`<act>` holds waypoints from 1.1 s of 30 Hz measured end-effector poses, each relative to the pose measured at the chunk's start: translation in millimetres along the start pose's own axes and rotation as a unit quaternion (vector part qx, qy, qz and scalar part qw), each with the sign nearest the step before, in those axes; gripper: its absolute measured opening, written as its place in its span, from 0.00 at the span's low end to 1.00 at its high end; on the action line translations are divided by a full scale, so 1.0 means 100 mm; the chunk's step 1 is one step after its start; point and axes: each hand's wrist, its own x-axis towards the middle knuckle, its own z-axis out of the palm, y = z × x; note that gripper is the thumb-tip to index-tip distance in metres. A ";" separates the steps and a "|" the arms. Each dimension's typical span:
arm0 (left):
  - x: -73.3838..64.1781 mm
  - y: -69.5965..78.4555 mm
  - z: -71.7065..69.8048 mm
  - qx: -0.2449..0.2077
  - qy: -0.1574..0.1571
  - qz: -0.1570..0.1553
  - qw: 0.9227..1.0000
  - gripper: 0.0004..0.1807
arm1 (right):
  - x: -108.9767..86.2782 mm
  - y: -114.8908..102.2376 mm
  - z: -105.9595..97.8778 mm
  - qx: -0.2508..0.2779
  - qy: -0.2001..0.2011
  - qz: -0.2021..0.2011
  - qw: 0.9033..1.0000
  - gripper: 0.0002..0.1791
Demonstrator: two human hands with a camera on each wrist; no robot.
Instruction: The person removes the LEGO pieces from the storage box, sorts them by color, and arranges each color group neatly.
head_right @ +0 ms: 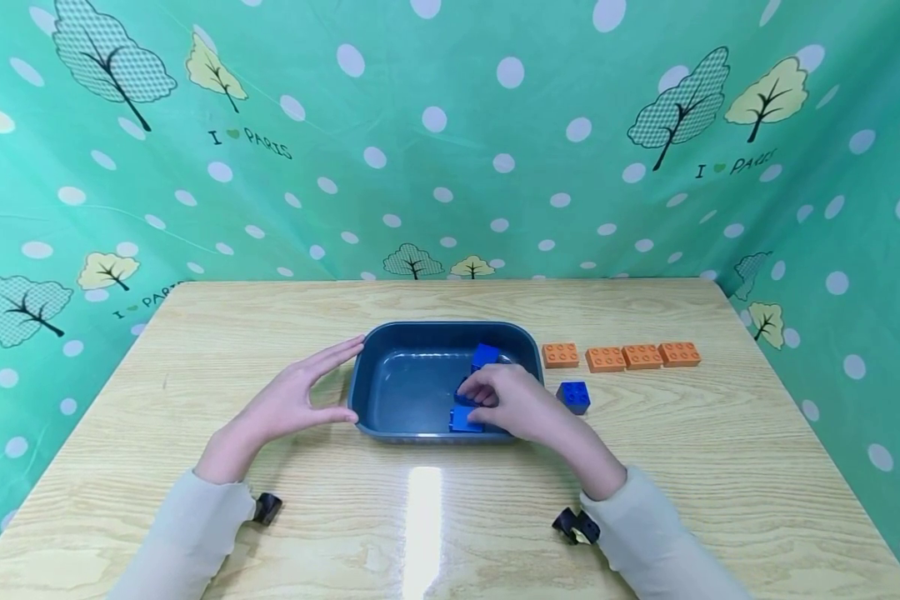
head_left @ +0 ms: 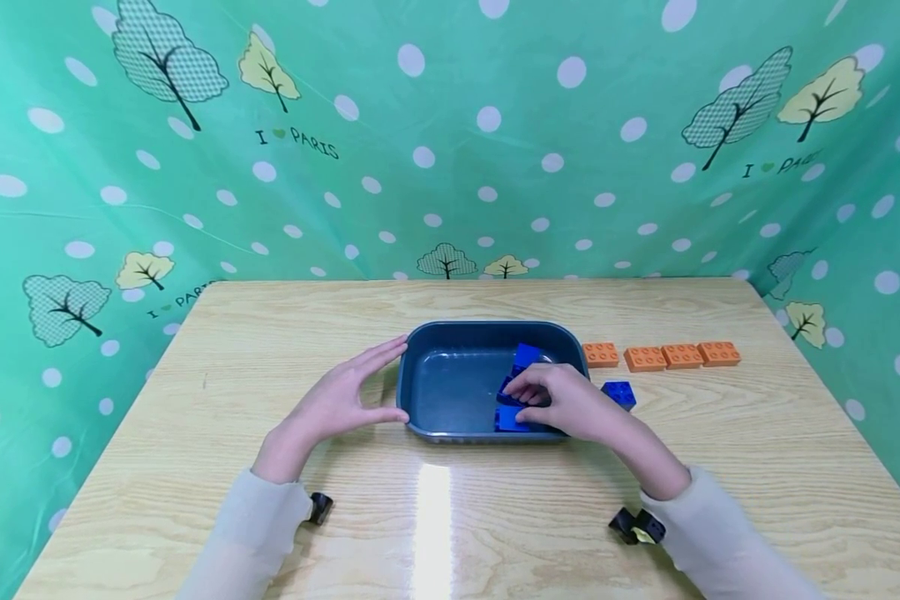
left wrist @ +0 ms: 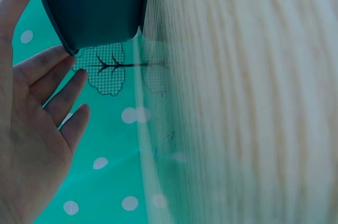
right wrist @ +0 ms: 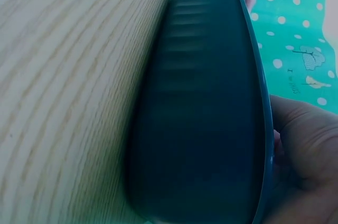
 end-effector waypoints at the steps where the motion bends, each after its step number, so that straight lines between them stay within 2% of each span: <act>1: 0.00 0.00 0.00 0.001 0.000 0.000 1.000 0.54 | 0.00 -0.01 0.00 -0.005 -0.003 0.000 1.000 0.13; 10: 0.00 -0.01 0.01 0.004 0.006 0.009 1.000 0.54 | 0.00 0.00 0.01 -0.012 -0.024 -0.011 1.000 0.12; 16: -0.01 0.00 0.01 0.001 0.004 0.003 1.000 0.53 | 0.02 0.00 0.04 -0.026 -0.018 -0.028 0.999 0.12; 22: -0.01 0.00 0.01 -0.001 0.007 0.004 1.000 0.53 | 0.05 -0.03 0.05 -0.050 -0.023 -0.029 0.998 0.11; 33: -0.01 0.00 0.01 -0.002 0.007 0.007 1.000 0.54 | 0.04 -0.04 0.05 -0.019 -0.049 -0.022 0.998 0.07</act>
